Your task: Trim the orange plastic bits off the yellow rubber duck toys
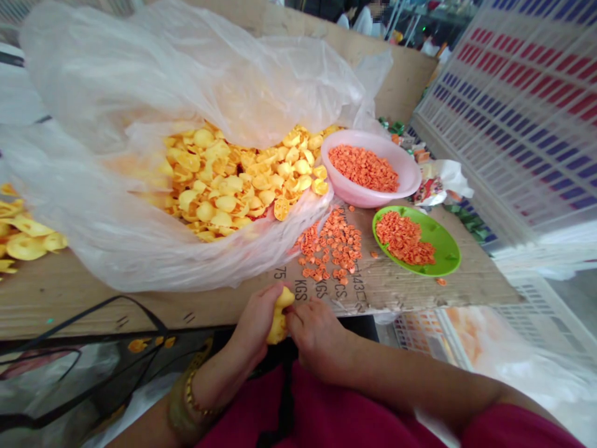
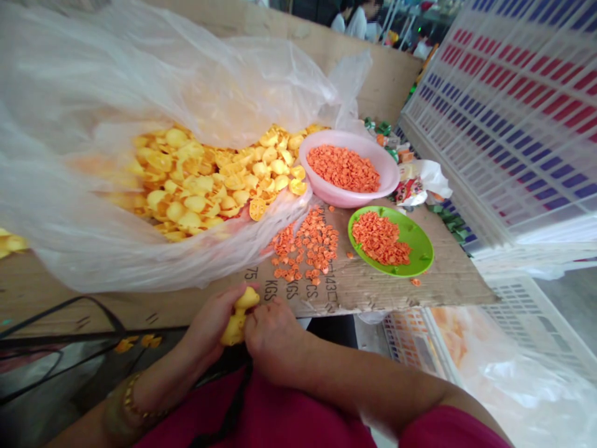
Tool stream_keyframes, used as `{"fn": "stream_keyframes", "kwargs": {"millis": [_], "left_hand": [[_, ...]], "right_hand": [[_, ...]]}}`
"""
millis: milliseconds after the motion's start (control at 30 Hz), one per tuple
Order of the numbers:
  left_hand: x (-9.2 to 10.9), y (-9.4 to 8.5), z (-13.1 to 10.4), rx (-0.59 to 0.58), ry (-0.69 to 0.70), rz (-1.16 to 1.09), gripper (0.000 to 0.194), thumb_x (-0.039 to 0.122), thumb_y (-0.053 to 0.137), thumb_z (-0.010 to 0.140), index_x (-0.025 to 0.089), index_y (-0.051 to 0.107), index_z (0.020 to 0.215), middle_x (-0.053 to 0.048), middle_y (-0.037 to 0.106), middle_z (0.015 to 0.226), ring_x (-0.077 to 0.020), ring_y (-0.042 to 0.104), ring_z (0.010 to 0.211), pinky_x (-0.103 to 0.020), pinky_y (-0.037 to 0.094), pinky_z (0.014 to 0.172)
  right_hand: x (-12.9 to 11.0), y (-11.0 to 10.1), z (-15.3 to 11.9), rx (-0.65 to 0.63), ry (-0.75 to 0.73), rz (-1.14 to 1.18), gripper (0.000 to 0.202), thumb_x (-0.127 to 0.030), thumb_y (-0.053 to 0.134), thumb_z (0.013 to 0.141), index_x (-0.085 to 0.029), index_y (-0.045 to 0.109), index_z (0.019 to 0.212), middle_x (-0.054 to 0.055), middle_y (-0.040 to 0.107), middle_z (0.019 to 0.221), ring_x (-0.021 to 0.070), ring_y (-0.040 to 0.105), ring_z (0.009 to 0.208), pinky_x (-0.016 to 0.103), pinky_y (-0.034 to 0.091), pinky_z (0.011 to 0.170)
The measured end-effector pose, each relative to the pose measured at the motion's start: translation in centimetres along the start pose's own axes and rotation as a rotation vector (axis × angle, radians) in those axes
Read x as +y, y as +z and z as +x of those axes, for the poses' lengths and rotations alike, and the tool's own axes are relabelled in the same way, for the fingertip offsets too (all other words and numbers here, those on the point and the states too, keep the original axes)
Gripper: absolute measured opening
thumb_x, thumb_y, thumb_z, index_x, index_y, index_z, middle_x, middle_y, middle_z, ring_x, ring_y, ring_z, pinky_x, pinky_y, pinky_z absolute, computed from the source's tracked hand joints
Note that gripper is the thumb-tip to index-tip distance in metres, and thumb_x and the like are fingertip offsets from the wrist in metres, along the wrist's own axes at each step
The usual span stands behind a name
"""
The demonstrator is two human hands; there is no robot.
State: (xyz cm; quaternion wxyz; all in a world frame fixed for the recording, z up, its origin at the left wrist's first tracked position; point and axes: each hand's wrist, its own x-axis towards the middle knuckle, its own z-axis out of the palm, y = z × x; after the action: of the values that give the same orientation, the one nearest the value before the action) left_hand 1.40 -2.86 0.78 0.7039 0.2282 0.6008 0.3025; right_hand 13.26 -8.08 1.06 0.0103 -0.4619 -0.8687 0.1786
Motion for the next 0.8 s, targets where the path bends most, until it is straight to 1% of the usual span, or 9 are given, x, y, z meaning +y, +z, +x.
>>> {"fn": "stream_keyframes", "kwargs": {"millis": [133,200,267,333,400,567,633,700,800], "left_hand": [[0.4,-0.7,0.3,-0.024,0.023,-0.024,0.025,0.026,0.064,0.069,0.01,0.07,0.087,-0.006,0.068,0.069,-0.0154,0.059,0.054,-0.023,0.045,0.049],[0.8,-1.3,0.4,-0.025,-0.006,-0.05,0.027,0.027,0.061,0.075,0.011,0.066,0.095,-0.006,0.068,0.066,-0.017,0.06,0.052,-0.024,0.045,0.046],[1.3,-1.9,0.4,-0.007,-0.059,-0.096,0.022,0.026,0.055,0.079,0.011,0.063,0.094,-0.008,0.066,0.062,-0.0188,0.061,0.051,-0.025,0.047,0.046],[1.8,-2.1,0.5,0.005,-0.122,-0.154,0.018,0.024,0.051,0.081,0.01,0.061,0.087,-0.01,0.066,0.062,-0.0199,0.063,0.052,-0.027,0.049,0.047],[2.0,-2.1,0.7,-0.015,-0.174,-0.224,0.017,0.023,0.05,0.083,0.01,0.061,0.083,-0.012,0.067,0.065,-0.0205,0.064,0.053,-0.029,0.052,0.049],[0.9,-1.2,0.6,-0.092,-0.214,-0.324,0.026,0.028,0.047,0.088,0.012,0.062,0.074,-0.011,0.066,0.064,-0.0189,0.063,0.053,-0.029,0.051,0.05],[-0.1,-0.6,0.9,-0.094,-0.248,-0.329,0.03,0.03,0.047,0.089,0.012,0.061,0.07,-0.011,0.065,0.063,-0.018,0.062,0.051,-0.027,0.049,0.048],[-1.0,-0.1,1.6,-0.152,-0.277,-0.36,0.034,0.034,0.048,0.089,0.012,0.062,0.067,-0.013,0.066,0.069,-0.0175,0.061,0.051,-0.028,0.049,0.047],[-1.3,0.1,3.1,-0.268,-0.23,-0.422,0.025,0.04,0.063,0.076,0.018,0.062,0.063,-0.012,0.065,0.072,-0.0192,0.063,0.053,-0.029,0.048,0.042]], "right_hand": [[2.1,1.1,0.0,0.151,0.042,0.209,0.017,-0.011,0.055,0.082,-0.013,0.066,0.095,0.008,0.069,0.084,0.0191,0.061,0.077,0.03,0.045,0.073],[4.4,1.4,-0.3,0.304,0.161,0.278,0.018,-0.011,0.052,0.086,-0.017,0.068,0.093,0.004,0.068,0.08,0.0157,0.06,0.075,0.026,0.044,0.07],[6.8,1.7,-0.4,0.418,0.323,0.216,0.017,-0.013,0.055,0.088,-0.018,0.071,0.089,0.005,0.066,0.081,0.0164,0.058,0.077,0.027,0.043,0.071],[8.7,1.9,-0.5,0.396,0.405,0.105,0.014,-0.015,0.059,0.087,-0.018,0.072,0.083,0.007,0.064,0.083,0.0186,0.057,0.081,0.03,0.042,0.074],[9.5,2.0,-0.3,0.332,0.401,-0.001,0.014,-0.018,0.06,0.088,-0.018,0.072,0.08,0.008,0.064,0.083,0.0203,0.056,0.084,0.032,0.04,0.077],[8.5,1.4,0.5,0.277,0.273,-0.233,0.016,-0.017,0.053,0.091,-0.017,0.069,0.087,0.009,0.066,0.088,0.0232,0.056,0.088,0.037,0.035,0.08],[8.4,1.3,1.0,0.268,0.232,-0.294,0.015,-0.013,0.055,0.087,-0.017,0.069,0.085,0.01,0.067,0.087,0.0245,0.058,0.087,0.039,0.036,0.081],[8.9,1.5,1.6,0.282,0.227,-0.329,0.014,-0.009,0.058,0.081,-0.017,0.07,0.082,0.01,0.069,0.088,0.0261,0.06,0.086,0.041,0.037,0.081],[10.3,2.1,2.5,0.346,0.271,-0.29,0.015,-0.008,0.062,0.073,-0.02,0.07,0.076,0.007,0.07,0.084,0.0259,0.063,0.083,0.039,0.04,0.079]]}}
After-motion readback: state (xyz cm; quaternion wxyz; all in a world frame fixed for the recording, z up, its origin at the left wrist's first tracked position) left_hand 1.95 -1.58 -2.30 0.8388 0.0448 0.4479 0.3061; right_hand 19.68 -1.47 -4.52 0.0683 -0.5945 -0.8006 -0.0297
